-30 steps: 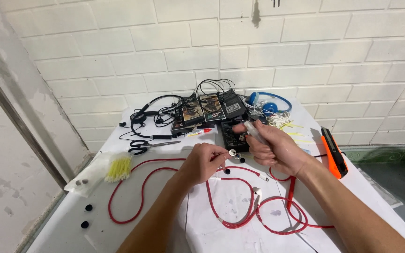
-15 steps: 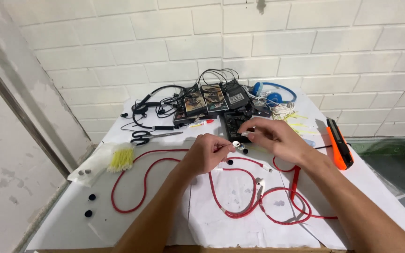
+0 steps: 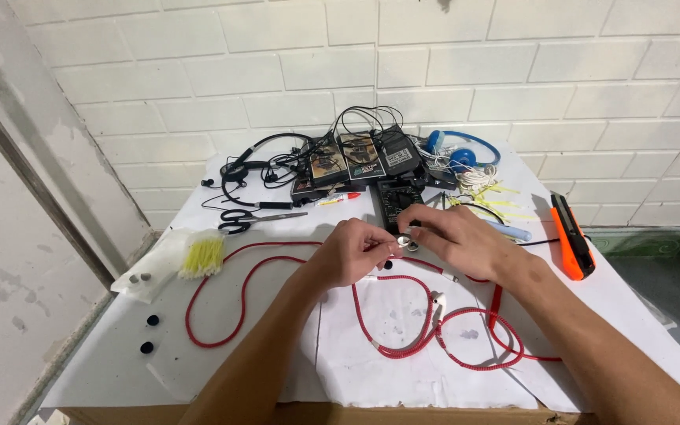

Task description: The person holds up a red cable with white connectors and touches its ends with multimeter probes to test it, then lays the cable on the workbench and wraps a yellow zip tie around a coiled section of it, tightening the tie by hand.

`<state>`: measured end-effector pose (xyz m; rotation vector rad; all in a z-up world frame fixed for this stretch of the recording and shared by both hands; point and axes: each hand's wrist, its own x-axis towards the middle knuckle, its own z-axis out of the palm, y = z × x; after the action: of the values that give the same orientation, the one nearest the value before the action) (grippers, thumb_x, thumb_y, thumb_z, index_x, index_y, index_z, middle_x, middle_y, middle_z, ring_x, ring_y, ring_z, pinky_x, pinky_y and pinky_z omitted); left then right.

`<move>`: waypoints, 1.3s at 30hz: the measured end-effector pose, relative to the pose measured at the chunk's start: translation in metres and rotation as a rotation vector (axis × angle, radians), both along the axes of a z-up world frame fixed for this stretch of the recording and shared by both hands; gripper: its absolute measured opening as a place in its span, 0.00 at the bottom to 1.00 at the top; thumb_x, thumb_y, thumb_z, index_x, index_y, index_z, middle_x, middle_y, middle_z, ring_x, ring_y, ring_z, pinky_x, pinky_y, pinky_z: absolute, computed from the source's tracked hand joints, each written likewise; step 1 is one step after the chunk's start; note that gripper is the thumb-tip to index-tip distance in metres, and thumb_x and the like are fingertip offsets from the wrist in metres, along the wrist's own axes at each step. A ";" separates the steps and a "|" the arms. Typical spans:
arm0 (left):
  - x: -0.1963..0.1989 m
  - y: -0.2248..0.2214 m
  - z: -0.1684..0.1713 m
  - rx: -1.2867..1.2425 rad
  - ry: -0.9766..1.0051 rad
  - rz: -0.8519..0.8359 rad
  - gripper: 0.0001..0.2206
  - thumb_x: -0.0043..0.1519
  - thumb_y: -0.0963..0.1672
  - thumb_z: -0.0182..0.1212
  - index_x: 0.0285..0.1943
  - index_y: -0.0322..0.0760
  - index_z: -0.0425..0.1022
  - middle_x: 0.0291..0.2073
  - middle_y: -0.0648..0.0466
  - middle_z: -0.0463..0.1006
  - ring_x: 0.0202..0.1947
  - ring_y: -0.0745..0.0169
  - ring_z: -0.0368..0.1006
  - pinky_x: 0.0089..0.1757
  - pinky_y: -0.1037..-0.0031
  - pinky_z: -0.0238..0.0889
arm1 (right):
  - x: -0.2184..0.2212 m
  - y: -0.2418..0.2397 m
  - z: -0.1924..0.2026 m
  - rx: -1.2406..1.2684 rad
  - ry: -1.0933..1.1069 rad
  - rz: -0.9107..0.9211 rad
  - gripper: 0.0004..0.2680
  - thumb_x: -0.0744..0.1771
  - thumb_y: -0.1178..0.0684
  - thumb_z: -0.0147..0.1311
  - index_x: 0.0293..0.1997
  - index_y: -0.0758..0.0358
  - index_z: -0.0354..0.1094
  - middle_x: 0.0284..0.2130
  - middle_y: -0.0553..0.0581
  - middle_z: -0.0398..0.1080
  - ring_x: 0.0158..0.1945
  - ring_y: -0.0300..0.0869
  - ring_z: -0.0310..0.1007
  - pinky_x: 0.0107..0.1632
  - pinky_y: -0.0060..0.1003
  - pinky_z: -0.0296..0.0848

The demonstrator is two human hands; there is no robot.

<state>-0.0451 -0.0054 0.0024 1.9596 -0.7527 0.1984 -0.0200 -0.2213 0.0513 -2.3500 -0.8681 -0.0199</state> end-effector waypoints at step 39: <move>0.005 0.003 -0.003 0.092 0.040 0.006 0.09 0.65 0.37 0.57 0.45 0.23 0.82 0.22 0.43 0.80 0.22 0.60 0.68 0.30 0.72 0.63 | 0.027 -0.019 -0.009 -0.056 -0.063 -0.088 0.10 0.65 0.49 0.56 0.49 0.55 0.72 0.28 0.63 0.78 0.39 0.57 0.79 0.50 0.50 0.74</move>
<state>-0.0405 -0.0020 -0.0009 2.0466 -0.7417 0.1296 0.0067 -0.2405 0.0425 -2.4504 -0.8044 -0.1072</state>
